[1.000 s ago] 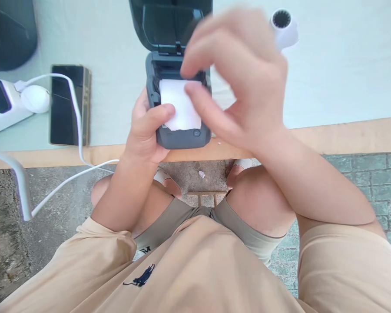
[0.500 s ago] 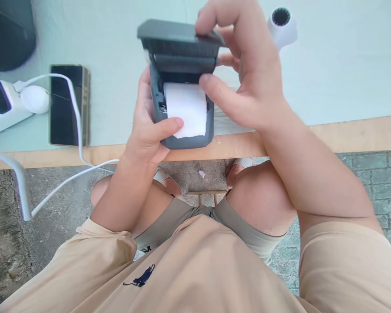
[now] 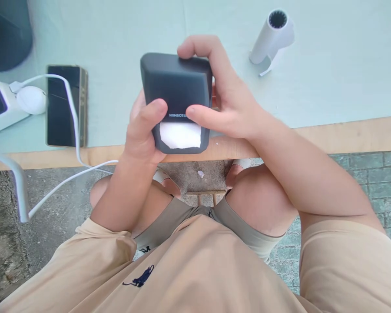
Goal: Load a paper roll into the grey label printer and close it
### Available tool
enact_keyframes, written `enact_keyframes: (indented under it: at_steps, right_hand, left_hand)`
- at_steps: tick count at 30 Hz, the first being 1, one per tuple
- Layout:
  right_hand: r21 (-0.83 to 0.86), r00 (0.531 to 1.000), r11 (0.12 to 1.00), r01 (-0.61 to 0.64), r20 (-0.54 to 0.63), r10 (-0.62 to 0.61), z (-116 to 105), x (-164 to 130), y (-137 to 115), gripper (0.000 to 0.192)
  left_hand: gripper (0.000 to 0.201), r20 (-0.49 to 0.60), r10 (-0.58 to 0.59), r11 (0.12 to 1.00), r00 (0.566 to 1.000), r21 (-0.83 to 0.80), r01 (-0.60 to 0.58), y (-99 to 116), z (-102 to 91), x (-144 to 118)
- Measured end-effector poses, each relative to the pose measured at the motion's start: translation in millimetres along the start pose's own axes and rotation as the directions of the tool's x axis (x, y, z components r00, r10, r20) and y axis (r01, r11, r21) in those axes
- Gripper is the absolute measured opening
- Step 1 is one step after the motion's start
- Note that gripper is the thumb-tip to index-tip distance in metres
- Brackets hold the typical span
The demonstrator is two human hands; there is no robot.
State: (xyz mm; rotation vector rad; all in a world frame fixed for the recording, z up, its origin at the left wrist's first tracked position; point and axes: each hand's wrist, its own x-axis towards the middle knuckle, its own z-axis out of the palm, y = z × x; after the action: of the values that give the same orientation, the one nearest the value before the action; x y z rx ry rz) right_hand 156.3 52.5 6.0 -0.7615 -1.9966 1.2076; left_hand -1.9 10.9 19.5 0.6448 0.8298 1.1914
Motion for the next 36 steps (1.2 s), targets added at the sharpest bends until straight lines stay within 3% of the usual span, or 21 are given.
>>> enact_keyframes:
  at_steps: [5,9,13,15,21,23,25,27,30,31,34,36]
  right_hand:
    - [-0.054,1.0,0.998,-0.017,-0.027,0.015,-1,-2,0,0.051]
    - [-0.063,0.999,0.997,-0.046,-0.009,0.045,-1,-3,0,0.049]
    - [-0.237,0.988,0.971,-0.04,-0.155,0.003,-1,-2,-1,0.047]
    - [-0.319,0.977,0.948,-0.012,-0.207,-0.057,-2,-1,-1,0.048]
    - [-0.392,0.978,0.911,0.132,-0.096,-0.183,-8,-1,2,0.058]
    - [-0.466,0.968,0.878,0.113,-0.15,-0.204,-7,-2,-3,0.055]
    - [-0.524,0.935,0.85,0.058,-0.269,-0.229,-4,-3,-11,0.051]
    - [-0.528,0.873,0.849,0.003,-0.412,-0.259,1,-4,-20,0.041]
    - [-0.466,0.769,0.884,-0.025,-0.574,-0.281,8,-4,-35,0.021]
    - [-0.447,0.755,0.893,-0.048,-0.602,-0.261,9,-4,-40,0.017]
    - [-0.474,0.788,0.868,-0.145,-0.586,-0.189,9,-6,-51,0.018]
    - [-0.581,0.861,0.791,-0.194,-0.488,-0.147,5,-7,-52,0.014]
  left_hand:
    - [0.017,0.104,0.006,1.0,0.995,-0.007,-0.005,-1,-3.8,1]
    - [0.008,0.074,-0.01,0.997,0.997,-0.073,0.016,-1,-3.5,5]
    - [0.039,0.177,-0.049,0.993,0.983,-0.097,0.067,-5,-13.5,12]
    - [0.044,0.164,-0.05,0.995,0.985,-0.074,0.063,-8,-19.7,15]
    - [0.024,0.027,-0.051,0.996,0.998,-0.068,0.053,-11,-24.9,15]
    - [0.024,0.055,-0.061,0.994,0.997,-0.092,0.065,-10,-23.4,15]
    - [0.03,0.119,-0.057,0.991,0.991,-0.112,0.071,-8,-20.9,14]
    - [0.035,0.175,-0.064,0.988,0.982,-0.127,0.087,-6,-18.1,13]
    - [0.021,0.187,-0.054,0.985,0.981,-0.149,0.083,-5,-14.9,10]
    - [0.016,0.182,-0.046,0.985,0.982,-0.155,0.074,-5,-14.4,9]
    - [0.014,0.193,-0.048,0.983,0.98,-0.166,0.081,-6,-14.4,8]
    - [0.015,0.206,-0.051,0.983,0.977,-0.162,0.085,-7,-14.6,8]
